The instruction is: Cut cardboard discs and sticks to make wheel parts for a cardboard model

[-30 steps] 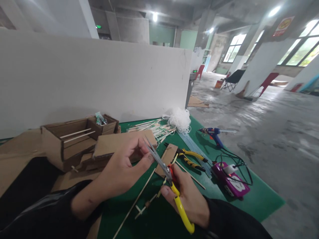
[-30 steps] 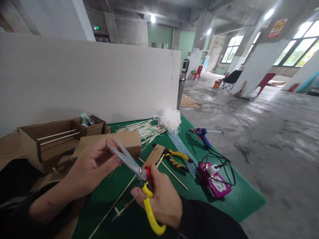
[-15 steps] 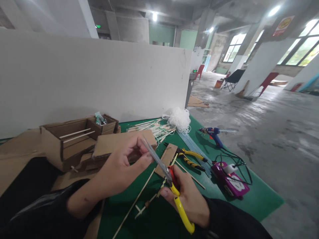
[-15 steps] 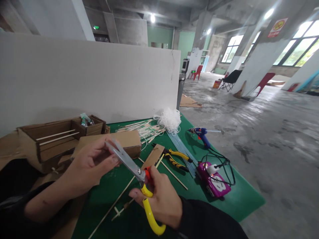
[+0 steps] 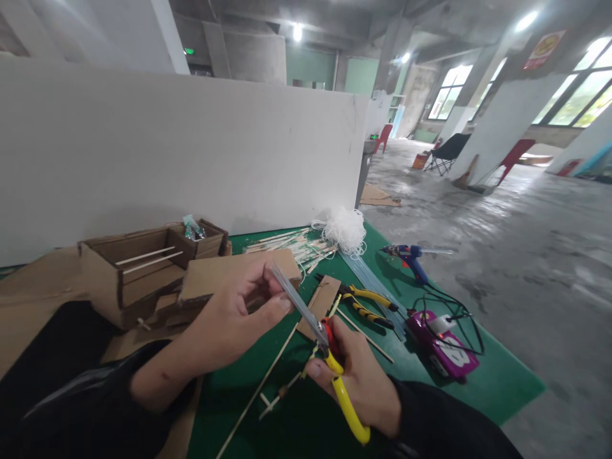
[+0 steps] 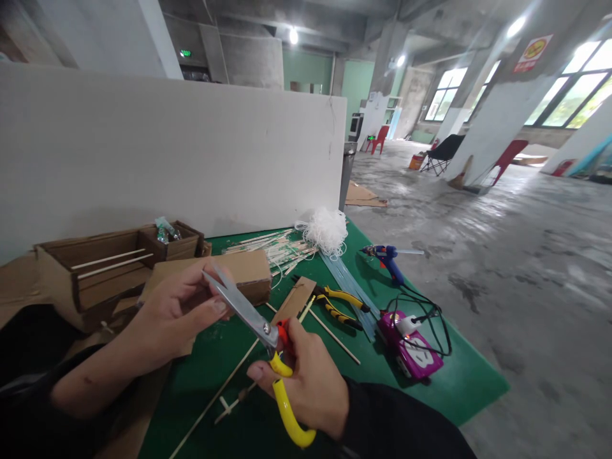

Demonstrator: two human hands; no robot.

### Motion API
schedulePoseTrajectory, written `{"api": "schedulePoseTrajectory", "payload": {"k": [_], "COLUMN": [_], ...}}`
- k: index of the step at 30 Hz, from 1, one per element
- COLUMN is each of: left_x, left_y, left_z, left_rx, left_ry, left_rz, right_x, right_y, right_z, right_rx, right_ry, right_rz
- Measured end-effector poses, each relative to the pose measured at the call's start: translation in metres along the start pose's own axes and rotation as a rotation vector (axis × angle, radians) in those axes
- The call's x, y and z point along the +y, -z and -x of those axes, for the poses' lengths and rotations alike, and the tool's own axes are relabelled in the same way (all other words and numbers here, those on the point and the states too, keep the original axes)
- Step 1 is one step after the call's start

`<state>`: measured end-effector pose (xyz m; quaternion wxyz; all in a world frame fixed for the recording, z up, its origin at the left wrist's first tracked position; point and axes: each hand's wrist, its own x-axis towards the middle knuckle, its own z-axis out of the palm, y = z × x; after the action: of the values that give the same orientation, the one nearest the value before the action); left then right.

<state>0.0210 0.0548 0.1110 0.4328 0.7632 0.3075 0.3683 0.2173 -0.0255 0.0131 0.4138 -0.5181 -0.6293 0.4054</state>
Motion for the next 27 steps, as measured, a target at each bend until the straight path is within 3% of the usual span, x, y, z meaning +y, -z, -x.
{"api": "schedulePoseTrajectory", "payload": {"k": [17, 27], "left_x": [0.002, 0.001], "left_y": [0.002, 0.007], "left_z": [0.001, 0.003], "left_rx": [-0.043, -0.073], "left_ry": [0.012, -0.022], "left_rz": [0.136, 0.091], "right_x": [-0.009, -0.009], "right_y": [0.003, 0.005], "right_z": [-0.003, -0.002], "right_rx": [0.016, 0.063], "right_ry": [-0.041, -0.001], "right_rz": [0.142, 0.176]}}
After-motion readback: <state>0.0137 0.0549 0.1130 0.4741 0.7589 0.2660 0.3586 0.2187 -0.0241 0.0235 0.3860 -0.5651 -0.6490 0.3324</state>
